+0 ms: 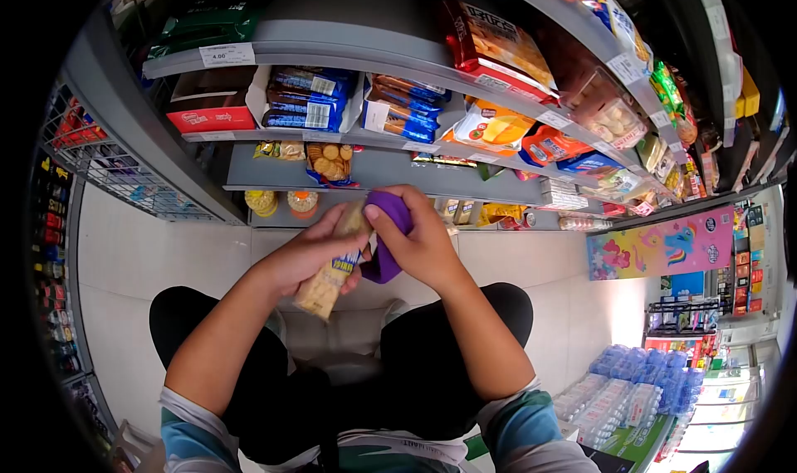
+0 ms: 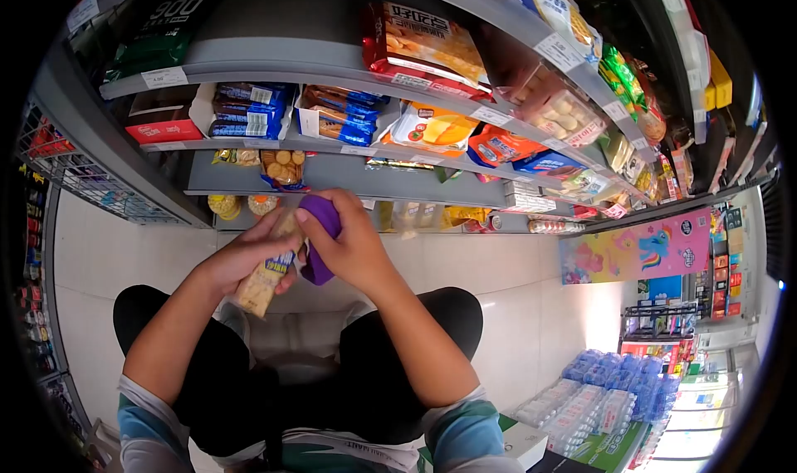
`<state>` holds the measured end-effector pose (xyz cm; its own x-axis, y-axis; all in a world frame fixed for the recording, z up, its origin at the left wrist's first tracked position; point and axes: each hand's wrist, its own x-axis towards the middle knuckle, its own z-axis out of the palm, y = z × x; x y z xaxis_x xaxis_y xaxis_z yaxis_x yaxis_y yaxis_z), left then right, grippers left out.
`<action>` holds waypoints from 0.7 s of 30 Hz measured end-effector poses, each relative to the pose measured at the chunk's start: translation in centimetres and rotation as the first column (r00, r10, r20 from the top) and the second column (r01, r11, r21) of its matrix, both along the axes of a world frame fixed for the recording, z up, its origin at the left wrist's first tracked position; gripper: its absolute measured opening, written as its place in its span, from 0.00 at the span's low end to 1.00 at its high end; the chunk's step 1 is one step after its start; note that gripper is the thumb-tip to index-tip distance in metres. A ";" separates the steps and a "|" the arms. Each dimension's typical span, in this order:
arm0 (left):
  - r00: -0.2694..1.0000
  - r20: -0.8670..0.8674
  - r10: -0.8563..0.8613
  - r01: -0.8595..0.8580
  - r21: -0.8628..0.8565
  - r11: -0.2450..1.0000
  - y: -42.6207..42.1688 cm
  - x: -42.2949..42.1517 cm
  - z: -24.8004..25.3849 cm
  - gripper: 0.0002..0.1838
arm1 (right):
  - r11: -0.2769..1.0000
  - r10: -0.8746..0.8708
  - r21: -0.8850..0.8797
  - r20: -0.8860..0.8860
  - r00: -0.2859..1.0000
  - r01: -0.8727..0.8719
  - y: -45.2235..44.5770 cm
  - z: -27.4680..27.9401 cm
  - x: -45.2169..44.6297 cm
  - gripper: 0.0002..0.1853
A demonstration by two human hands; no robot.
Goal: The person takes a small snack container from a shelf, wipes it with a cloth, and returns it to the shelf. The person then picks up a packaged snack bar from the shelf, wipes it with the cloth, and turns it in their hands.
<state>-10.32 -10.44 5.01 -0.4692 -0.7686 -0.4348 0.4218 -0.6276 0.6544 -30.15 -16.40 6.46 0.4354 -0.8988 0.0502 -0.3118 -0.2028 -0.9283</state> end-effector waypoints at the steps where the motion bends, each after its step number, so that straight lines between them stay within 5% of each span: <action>1: 1.000 0.000 0.001 -0.001 0.003 1.000 0.0 0.4 0.0 0.35 | 1.000 0.001 0.003 0.000 1.000 -0.001 -0.6 -0.4 -0.5 0.16; 4: 0.980 0.011 -0.197 0.197 -0.054 0.979 0.1 1.2 0.0 0.34 | 0.967 0.050 -0.247 -0.071 0.996 -0.066 -1.7 -0.6 -1.5 0.13; 6: 0.984 -0.011 -0.180 0.179 -0.047 0.983 -0.1 0.9 0.1 0.34 | 0.999 -0.020 -0.049 0.089 0.996 0.025 -1.6 -1.0 -1.5 0.12; 10: 0.987 -0.063 -0.147 0.144 -0.049 0.988 -0.2 0.7 -0.7 0.33 | 0.972 -0.235 0.056 0.136 0.962 0.230 -2.6 -1.5 -1.8 0.10; 11: 0.986 -0.076 -0.147 0.142 -0.067 0.988 -0.3 0.8 -0.8 0.33 | 0.973 -0.229 0.048 0.144 0.963 0.224 -2.7 -2.0 -1.9 0.10; 13: 0.971 -0.133 -0.199 0.189 -0.086 0.978 -0.3 1.1 -0.8 0.34 | 0.895 -0.268 0.410 0.176 0.947 0.177 -2.9 -2.3 -2.0 0.10; 15: 0.966 -0.148 -0.210 0.202 -0.068 0.977 -0.2 0.9 -0.7 0.34 | 0.835 -0.304 0.531 0.227 0.925 0.144 -1.9 -2.0 -2.0 0.13; 17: 0.960 -0.156 -0.234 0.220 -0.099 0.970 -0.1 0.8 -1.1 0.33 | 0.684 -0.251 0.722 0.368 0.896 -0.105 -1.3 -1.9 -1.8 0.18; 21: 0.974 -0.082 -0.211 0.206 -0.062 0.976 0.1 1.1 -0.6 0.33 | 0.706 -0.229 0.700 0.365 0.903 -0.104 -0.4 -0.4 -0.8 0.19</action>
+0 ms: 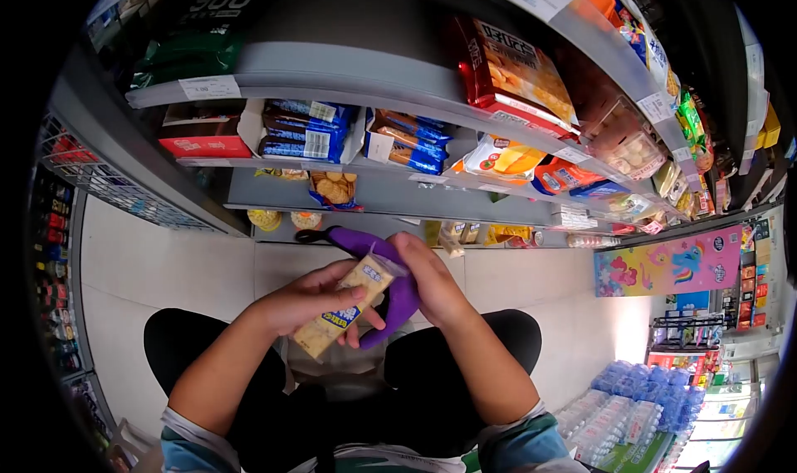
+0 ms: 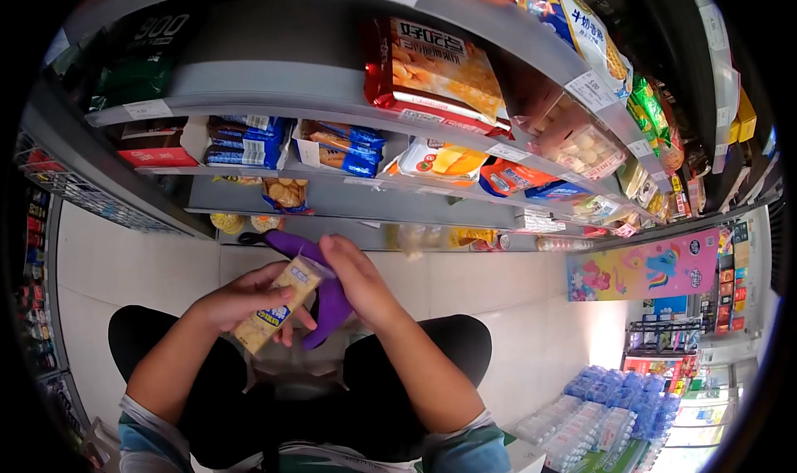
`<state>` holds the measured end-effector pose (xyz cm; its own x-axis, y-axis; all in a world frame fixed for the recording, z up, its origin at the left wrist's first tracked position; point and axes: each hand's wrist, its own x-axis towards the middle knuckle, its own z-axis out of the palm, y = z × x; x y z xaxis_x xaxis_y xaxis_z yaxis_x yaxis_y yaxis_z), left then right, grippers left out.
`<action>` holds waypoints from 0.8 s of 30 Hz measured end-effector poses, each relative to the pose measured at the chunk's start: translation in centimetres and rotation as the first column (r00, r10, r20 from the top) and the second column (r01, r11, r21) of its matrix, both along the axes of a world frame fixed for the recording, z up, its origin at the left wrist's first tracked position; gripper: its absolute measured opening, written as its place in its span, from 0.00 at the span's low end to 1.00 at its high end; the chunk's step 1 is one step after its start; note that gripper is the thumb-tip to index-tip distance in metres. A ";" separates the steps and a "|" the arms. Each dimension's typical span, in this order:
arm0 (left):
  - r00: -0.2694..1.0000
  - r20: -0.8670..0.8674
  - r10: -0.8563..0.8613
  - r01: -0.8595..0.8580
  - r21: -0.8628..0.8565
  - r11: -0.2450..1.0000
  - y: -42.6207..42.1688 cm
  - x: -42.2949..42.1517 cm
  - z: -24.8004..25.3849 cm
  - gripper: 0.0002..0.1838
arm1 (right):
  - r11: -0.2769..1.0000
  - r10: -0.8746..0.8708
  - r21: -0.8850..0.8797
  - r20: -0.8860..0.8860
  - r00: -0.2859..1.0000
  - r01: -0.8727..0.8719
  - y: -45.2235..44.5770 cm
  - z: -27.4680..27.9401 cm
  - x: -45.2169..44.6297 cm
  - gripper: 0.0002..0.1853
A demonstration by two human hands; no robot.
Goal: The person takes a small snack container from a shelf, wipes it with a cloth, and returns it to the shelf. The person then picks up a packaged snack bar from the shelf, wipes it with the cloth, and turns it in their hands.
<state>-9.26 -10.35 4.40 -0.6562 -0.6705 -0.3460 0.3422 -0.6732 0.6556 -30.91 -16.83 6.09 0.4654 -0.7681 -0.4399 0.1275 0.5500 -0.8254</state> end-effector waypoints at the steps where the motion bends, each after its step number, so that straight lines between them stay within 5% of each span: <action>1: 0.998 0.070 -0.009 0.010 -0.004 1.000 0.0 -0.2 0.3 0.33 | 1.000 0.003 -0.008 0.005 1.000 -0.003 -0.1 -0.2 -0.1 0.19; 3: 0.985 0.168 -0.027 0.030 -0.018 0.999 0.3 -0.4 0.3 0.34 | 0.937 0.197 -0.247 -0.215 0.956 -0.249 0.1 -1.1 -0.8 0.16; 12: 0.960 0.162 -0.229 0.240 -0.053 0.969 0.8 0.5 1.4 0.32 | 0.735 0.137 -0.574 -0.398 0.907 -0.362 1.3 -1.1 -1.1 0.14; 22: 0.949 0.189 -0.253 0.272 -0.082 0.959 2.1 0.3 1.0 0.28 | 0.745 0.159 -0.523 -0.463 0.872 -0.413 2.8 -0.3 -1.2 0.15; 24: 0.947 0.202 -0.248 0.269 -0.079 0.960 2.4 0.3 0.7 0.27 | 0.644 0.087 -0.553 -0.634 0.769 -0.529 3.2 0.6 -1.0 0.15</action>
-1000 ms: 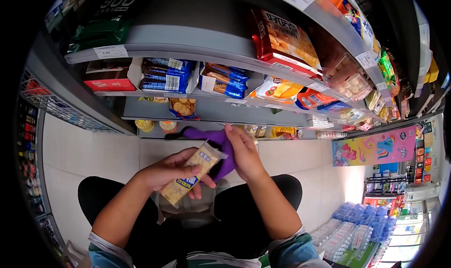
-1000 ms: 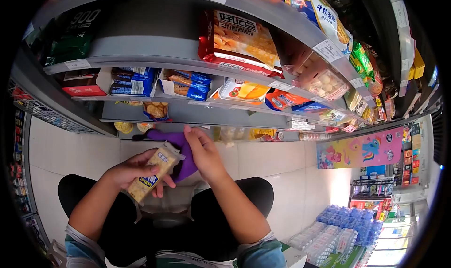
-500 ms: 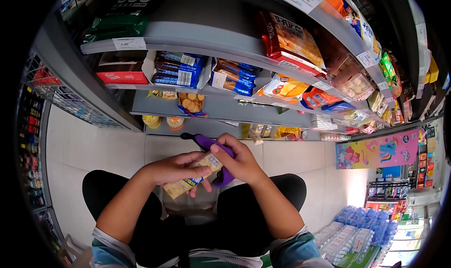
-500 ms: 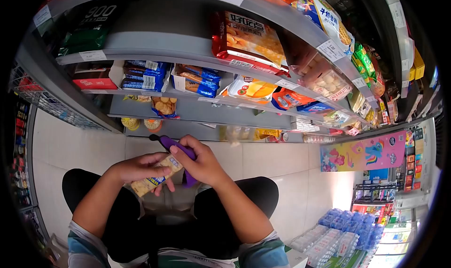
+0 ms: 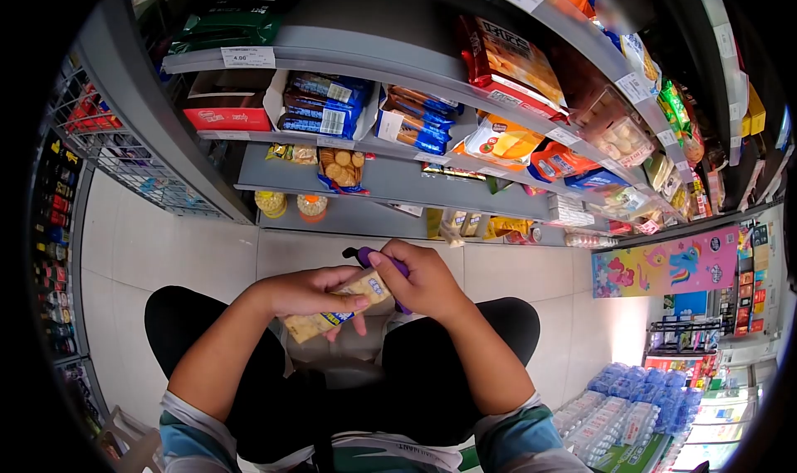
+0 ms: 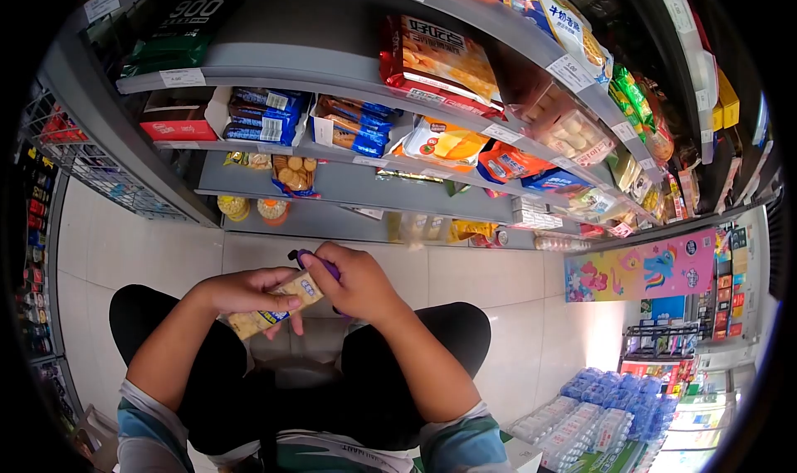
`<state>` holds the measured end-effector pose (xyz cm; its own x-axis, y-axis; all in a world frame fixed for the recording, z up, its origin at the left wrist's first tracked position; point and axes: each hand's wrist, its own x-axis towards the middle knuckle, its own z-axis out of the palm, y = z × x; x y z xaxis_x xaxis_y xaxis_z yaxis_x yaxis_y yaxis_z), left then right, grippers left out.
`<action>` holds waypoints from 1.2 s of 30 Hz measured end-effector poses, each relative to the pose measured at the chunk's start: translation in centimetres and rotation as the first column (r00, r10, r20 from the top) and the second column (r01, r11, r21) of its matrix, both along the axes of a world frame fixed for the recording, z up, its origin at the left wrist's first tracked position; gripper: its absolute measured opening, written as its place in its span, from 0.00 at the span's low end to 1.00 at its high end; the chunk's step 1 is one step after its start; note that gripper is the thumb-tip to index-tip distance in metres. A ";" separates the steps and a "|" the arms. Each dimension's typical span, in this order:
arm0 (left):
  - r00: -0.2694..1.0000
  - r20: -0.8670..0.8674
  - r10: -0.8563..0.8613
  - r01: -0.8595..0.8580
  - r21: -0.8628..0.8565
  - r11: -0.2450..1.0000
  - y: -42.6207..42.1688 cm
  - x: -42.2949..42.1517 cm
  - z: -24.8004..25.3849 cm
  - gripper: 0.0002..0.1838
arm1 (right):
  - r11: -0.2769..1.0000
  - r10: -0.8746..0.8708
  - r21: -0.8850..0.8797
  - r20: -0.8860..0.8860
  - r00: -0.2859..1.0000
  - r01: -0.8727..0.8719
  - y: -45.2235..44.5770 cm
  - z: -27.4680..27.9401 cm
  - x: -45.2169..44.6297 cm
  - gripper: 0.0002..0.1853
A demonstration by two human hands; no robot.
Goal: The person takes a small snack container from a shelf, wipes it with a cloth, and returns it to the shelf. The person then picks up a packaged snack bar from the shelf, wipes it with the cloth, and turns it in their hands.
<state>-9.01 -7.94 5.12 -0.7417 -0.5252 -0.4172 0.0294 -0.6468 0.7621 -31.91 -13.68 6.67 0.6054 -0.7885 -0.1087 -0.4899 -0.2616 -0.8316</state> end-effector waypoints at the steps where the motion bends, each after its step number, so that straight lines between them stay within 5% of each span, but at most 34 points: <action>1: 1.000 0.001 0.000 0.000 -0.001 1.000 0.2 0.0 -0.2 0.27 | 1.000 0.000 -0.001 0.001 1.000 0.000 0.1 -0.2 0.0 0.15; 4: 1.000 0.015 0.007 -0.007 0.008 1.000 0.7 -0.2 -0.4 0.27 | 0.991 0.019 -0.136 0.039 0.999 -0.013 0.6 -0.5 0.1 0.15; 6: 0.999 0.003 0.033 -0.033 0.004 0.999 1.0 -0.2 -0.1 0.27 | 0.999 -0.038 0.025 0.027 0.999 0.038 0.8 0.0 0.1 0.15; 10: 0.997 -0.010 0.073 -0.073 -0.023 0.997 1.6 -0.6 0.1 0.25 | 0.998 -0.016 -0.055 0.052 0.999 0.019 0.7 -0.2 -0.2 0.18; 16: 0.992 0.023 0.124 -0.121 -0.114 0.986 2.0 -0.6 0.3 0.24 | 0.997 -0.051 0.057 -0.062 0.997 0.055 0.7 -0.5 -0.4 0.24; 18: 0.977 0.055 0.204 -0.199 -0.094 0.976 2.1 -0.4 -0.7 0.23 | 0.950 -0.283 0.142 0.010 0.959 0.279 0.8 -1.2 -0.1 0.26; 24: 0.865 0.250 0.436 -0.448 -0.011 0.894 1.4 -0.8 -0.5 0.24 | 0.899 -0.435 0.020 -0.045 0.899 0.436 0.3 -0.4 -0.5 0.19; 27: 0.867 0.248 0.432 -0.431 -0.061 0.900 1.5 -1.2 -3.0 0.28 | 0.927 -0.307 -0.192 0.102 0.946 0.322 1.0 -0.8 -0.1 0.15; 31: 0.921 0.190 0.340 -0.317 -0.140 0.938 1.9 -1.9 -3.7 0.28 | 0.948 -0.105 -0.289 0.107 0.989 0.132 1.8 -1.2 0.5 0.16; 36: 0.933 0.133 0.334 -0.309 -0.179 0.934 2.1 -2.1 -3.6 0.28 | 0.958 -0.066 -0.275 0.053 0.996 0.078 1.8 -1.1 0.7 0.16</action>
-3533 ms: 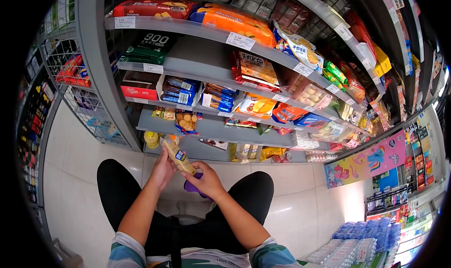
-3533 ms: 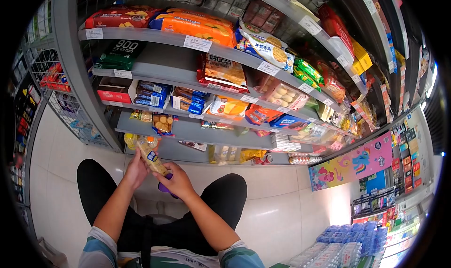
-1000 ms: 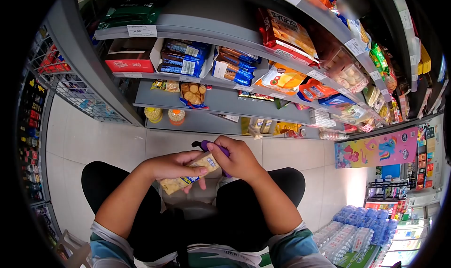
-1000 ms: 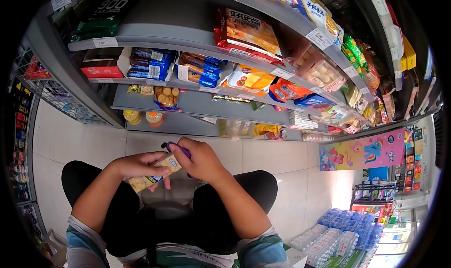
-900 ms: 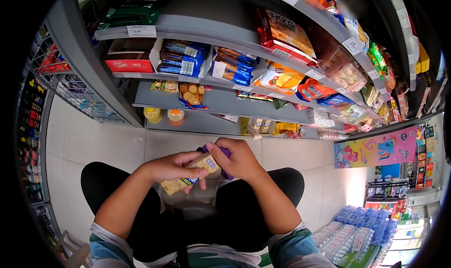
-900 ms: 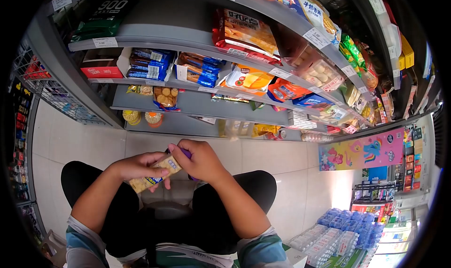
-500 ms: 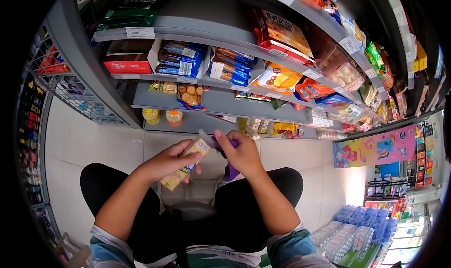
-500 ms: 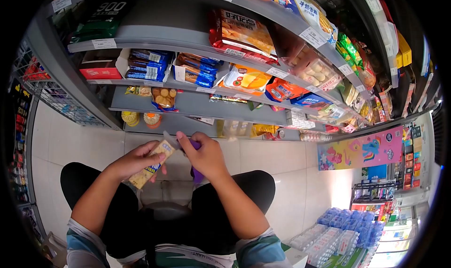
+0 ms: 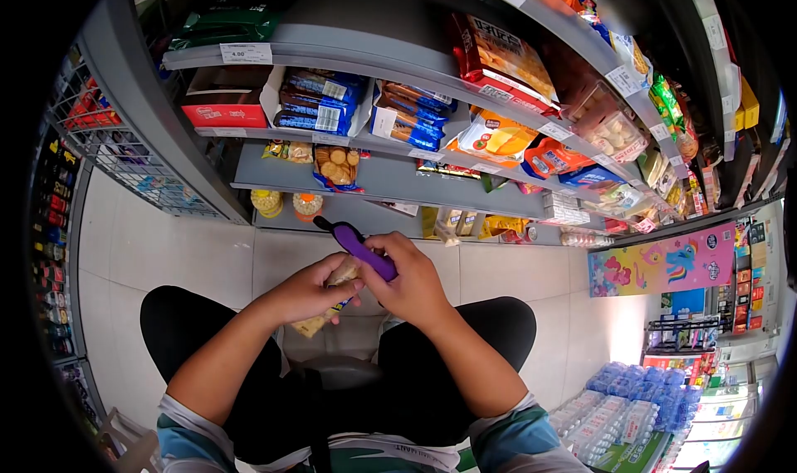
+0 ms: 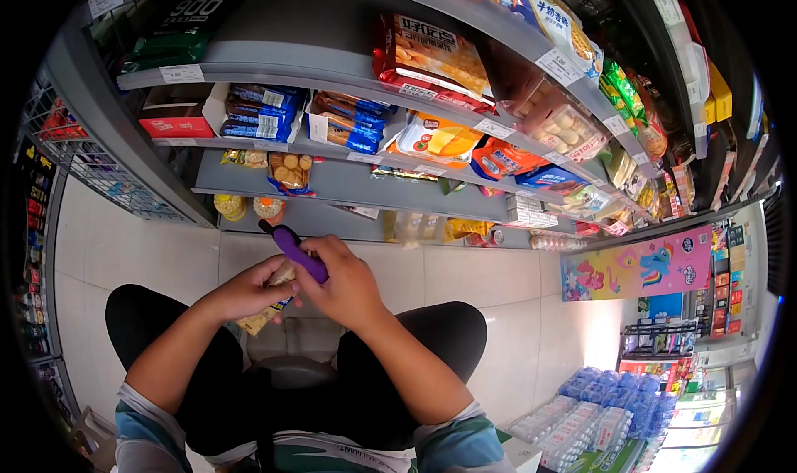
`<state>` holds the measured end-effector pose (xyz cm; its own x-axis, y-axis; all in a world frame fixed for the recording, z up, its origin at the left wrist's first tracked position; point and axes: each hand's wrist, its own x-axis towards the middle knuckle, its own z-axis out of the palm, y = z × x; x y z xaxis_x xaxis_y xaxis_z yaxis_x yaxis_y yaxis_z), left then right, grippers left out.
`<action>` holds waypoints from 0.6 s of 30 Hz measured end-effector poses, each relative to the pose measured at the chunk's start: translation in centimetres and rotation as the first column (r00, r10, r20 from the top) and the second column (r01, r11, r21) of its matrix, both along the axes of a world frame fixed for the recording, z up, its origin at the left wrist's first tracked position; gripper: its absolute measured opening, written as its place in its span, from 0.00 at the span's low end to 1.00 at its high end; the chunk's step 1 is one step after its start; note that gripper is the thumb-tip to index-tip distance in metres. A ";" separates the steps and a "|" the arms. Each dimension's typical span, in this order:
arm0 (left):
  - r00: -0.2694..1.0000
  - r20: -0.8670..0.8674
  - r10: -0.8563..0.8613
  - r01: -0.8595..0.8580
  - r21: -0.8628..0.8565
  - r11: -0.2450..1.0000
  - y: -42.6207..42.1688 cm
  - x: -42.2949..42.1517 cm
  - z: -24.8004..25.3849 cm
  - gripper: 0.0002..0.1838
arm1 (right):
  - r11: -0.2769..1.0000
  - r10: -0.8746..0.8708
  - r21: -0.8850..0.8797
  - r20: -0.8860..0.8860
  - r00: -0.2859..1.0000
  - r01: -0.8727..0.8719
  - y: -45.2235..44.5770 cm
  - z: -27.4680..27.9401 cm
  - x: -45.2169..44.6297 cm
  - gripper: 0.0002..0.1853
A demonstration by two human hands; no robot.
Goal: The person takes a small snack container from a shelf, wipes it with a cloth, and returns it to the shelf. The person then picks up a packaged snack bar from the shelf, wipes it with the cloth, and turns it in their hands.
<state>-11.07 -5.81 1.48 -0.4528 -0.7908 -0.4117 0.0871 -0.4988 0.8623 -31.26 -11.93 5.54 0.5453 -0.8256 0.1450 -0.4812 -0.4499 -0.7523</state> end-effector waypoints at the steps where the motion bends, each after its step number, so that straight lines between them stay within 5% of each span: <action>1: 1.000 -0.001 -0.004 0.004 -0.001 1.000 0.0 0.1 0.0 0.28 | 1.000 0.007 0.006 0.020 1.000 -0.007 -0.1 0.0 0.0 0.16; 7: 0.999 -0.041 0.028 -0.027 0.016 0.999 -0.2 0.0 0.6 0.29 | 0.973 -0.124 0.208 0.089 0.988 0.103 0.0 0.6 0.2 0.11; 18: 0.998 -0.041 0.043 -0.043 0.014 0.999 -0.2 0.1 0.5 0.26 | 0.998 -0.053 0.051 0.089 0.995 0.048 -0.6 0.2 -0.3 0.08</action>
<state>-11.00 -6.01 2.00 -0.4355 -0.8045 -0.4039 0.1445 -0.5054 0.8507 -31.58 -12.54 5.76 0.4894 -0.8590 0.1507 -0.4318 -0.3888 -0.8139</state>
